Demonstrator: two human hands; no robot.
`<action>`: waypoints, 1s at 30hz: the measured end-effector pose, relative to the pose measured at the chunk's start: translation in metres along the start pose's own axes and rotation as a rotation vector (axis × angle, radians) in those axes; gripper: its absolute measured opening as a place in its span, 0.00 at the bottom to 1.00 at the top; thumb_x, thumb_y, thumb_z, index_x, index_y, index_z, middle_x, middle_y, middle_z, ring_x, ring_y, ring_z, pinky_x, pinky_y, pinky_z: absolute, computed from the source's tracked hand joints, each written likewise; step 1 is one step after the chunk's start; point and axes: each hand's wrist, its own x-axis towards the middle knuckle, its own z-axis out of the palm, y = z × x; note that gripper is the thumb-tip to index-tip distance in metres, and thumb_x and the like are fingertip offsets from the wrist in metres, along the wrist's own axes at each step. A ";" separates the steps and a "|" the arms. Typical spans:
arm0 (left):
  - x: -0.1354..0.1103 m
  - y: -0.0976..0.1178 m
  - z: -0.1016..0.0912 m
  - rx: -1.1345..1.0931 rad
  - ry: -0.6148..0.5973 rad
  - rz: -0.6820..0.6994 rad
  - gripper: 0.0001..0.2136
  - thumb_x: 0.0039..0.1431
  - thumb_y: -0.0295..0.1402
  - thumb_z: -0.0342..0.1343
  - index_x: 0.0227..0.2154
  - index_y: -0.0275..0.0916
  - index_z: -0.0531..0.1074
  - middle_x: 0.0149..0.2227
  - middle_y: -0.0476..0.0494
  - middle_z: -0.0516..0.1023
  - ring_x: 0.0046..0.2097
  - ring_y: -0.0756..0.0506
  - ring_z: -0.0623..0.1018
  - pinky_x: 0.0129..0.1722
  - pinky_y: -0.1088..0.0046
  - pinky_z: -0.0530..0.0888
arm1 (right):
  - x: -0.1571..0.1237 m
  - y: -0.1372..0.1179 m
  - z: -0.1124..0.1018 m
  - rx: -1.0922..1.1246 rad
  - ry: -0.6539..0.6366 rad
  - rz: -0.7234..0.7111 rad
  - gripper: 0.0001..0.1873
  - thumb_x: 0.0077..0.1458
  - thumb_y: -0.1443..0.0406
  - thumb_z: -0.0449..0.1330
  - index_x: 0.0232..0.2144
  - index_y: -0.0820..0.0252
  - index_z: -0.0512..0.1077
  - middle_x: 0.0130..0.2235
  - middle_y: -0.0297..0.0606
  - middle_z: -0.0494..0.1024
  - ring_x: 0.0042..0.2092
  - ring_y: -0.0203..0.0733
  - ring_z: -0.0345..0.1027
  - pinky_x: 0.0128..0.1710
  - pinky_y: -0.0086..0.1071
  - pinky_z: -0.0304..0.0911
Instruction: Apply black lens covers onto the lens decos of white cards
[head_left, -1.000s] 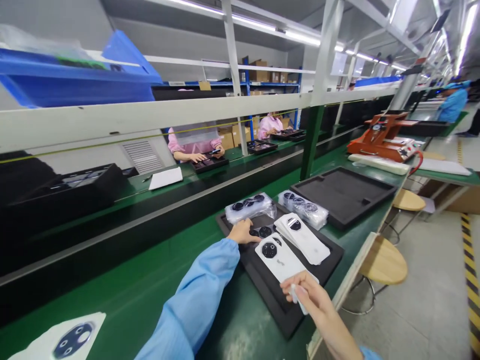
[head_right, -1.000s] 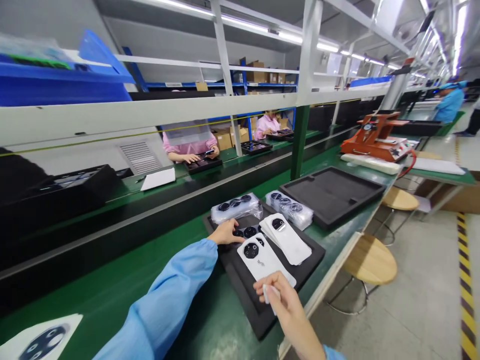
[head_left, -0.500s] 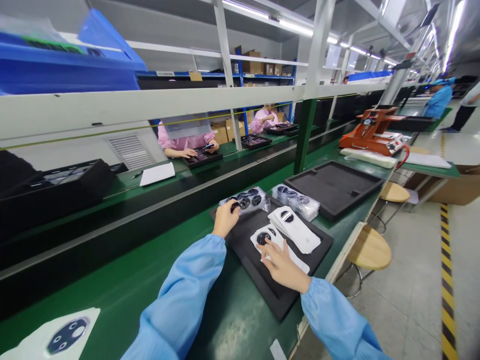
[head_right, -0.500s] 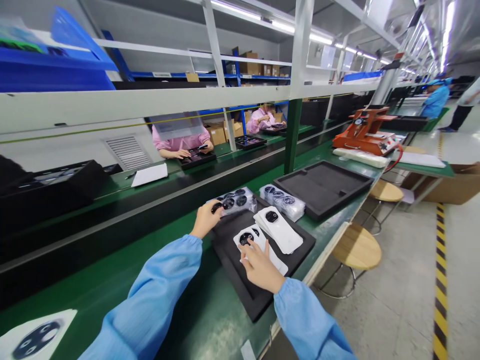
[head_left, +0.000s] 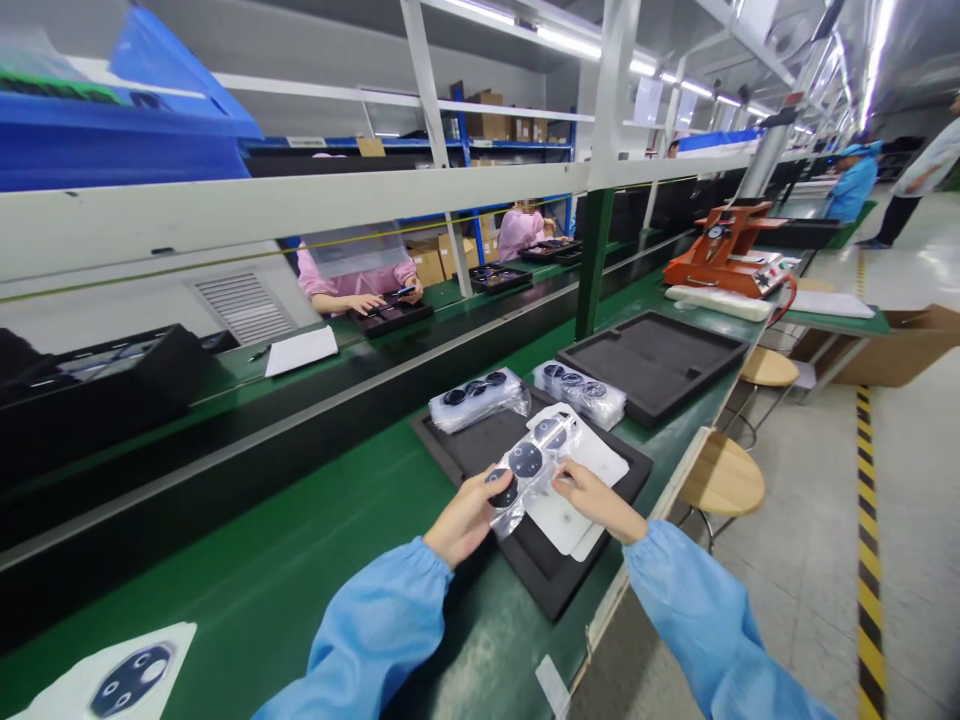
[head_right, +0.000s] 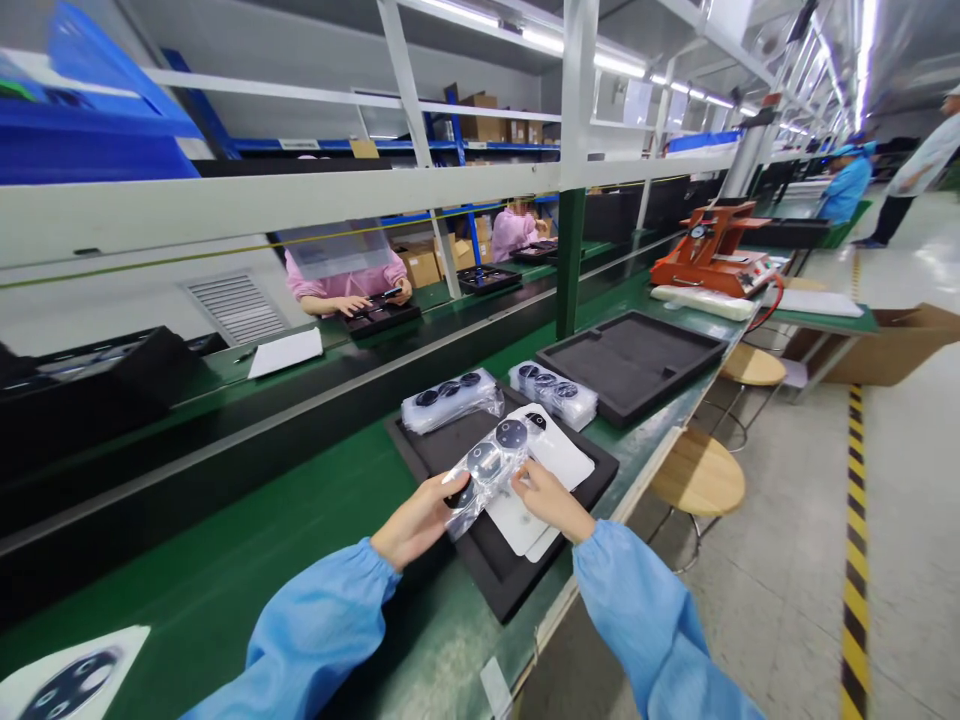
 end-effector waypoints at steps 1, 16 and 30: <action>0.001 -0.003 0.004 -0.030 0.008 0.015 0.17 0.47 0.35 0.68 0.40 0.33 0.77 0.40 0.37 0.80 0.43 0.40 0.80 0.46 0.65 0.74 | 0.005 -0.003 0.004 0.028 -0.015 -0.006 0.14 0.61 0.57 0.57 0.42 0.62 0.70 0.44 0.40 0.74 0.48 0.46 0.68 0.52 0.48 0.61; -0.038 -0.006 0.030 -0.201 0.213 -0.010 0.12 0.52 0.34 0.64 0.39 0.34 0.75 0.37 0.41 0.80 0.34 0.45 0.79 0.35 0.68 0.78 | 0.016 -0.003 -0.021 0.088 -0.165 0.153 0.11 0.61 0.60 0.59 0.41 0.64 0.71 0.41 0.38 0.74 0.40 0.40 0.70 0.41 0.39 0.69; -0.088 0.021 -0.012 -0.164 0.345 0.159 0.10 0.54 0.29 0.62 0.39 0.31 0.75 0.41 0.38 0.79 0.38 0.48 0.79 0.40 0.79 0.75 | -0.016 -0.043 -0.011 0.263 0.023 0.085 0.12 0.57 0.55 0.59 0.32 0.58 0.67 0.38 0.35 0.73 0.42 0.41 0.66 0.43 0.34 0.61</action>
